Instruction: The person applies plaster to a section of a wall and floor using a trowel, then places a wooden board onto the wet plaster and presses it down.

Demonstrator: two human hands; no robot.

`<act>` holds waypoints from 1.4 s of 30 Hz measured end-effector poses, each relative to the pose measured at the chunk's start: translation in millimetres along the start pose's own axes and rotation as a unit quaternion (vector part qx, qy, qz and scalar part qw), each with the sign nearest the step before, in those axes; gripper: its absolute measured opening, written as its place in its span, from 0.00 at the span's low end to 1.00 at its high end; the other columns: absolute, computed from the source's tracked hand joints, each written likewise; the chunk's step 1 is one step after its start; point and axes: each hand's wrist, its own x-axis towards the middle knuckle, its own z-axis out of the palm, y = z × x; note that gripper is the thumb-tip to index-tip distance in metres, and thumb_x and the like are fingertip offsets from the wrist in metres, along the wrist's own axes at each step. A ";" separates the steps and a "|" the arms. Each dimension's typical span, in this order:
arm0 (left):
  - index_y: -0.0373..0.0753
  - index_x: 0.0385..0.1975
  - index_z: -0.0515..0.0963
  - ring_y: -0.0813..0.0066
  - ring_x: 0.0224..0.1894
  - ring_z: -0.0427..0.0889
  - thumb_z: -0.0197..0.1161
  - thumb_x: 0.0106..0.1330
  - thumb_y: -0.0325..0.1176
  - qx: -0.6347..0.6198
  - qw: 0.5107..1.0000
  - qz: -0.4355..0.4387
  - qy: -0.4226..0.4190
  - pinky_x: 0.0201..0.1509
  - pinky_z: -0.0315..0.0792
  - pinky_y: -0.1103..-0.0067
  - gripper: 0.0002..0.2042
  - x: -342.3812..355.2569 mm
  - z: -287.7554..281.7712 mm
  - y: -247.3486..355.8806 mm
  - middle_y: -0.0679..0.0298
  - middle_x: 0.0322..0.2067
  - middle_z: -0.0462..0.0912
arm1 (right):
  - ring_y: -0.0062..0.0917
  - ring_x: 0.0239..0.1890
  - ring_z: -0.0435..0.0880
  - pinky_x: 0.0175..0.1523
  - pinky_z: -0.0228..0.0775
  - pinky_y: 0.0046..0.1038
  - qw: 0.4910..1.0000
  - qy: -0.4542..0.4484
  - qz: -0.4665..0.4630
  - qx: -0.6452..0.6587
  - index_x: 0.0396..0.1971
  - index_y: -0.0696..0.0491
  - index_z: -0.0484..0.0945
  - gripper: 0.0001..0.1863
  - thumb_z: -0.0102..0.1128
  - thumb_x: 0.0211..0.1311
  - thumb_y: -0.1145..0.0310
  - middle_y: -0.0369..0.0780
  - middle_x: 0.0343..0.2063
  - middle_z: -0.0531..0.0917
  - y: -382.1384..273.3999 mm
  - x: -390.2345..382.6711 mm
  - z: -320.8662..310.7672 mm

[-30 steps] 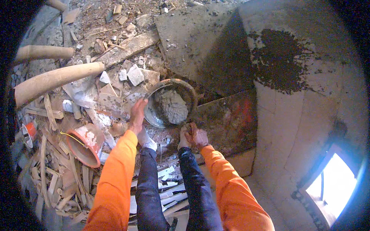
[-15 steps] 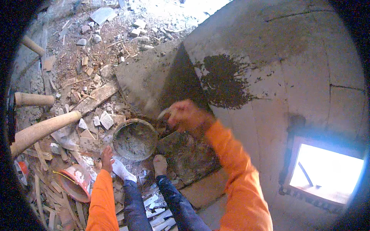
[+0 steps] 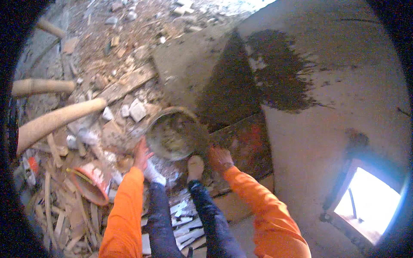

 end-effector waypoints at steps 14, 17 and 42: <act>0.43 0.63 0.57 0.61 0.62 0.59 0.42 0.59 0.66 0.053 0.997 -0.023 -0.051 0.61 0.49 0.58 0.39 12.4 -1.9 48.4 0.60 0.62 0.59 | 0.51 0.31 0.77 0.35 0.69 0.46 0.956 0.130 -0.027 0.262 0.40 0.53 0.68 0.18 0.57 0.52 0.60 0.51 0.31 0.78 -68.3 -12.9 10.1; 0.45 0.64 0.53 0.61 0.65 0.53 0.38 0.58 0.68 0.084 0.992 0.002 -0.089 0.63 0.43 0.54 0.40 10.0 -22.2 48.7 0.60 0.65 0.54 | 0.47 0.33 0.78 0.35 0.70 0.43 0.931 0.165 -0.157 0.287 0.42 0.54 0.70 0.18 0.59 0.51 0.63 0.49 0.33 0.78 -73.6 -37.5 -61.2; 0.47 0.56 0.67 0.70 0.55 0.67 0.50 0.58 0.63 -0.072 0.992 0.025 -0.103 0.55 0.58 0.65 0.32 23.2 -21.1 -4.0 0.66 0.54 0.70 | 0.45 0.36 0.79 0.39 0.72 0.44 0.999 0.031 -0.013 0.039 0.49 0.54 0.64 0.25 0.57 0.51 0.63 0.49 0.35 0.77 -30.2 -10.1 -14.9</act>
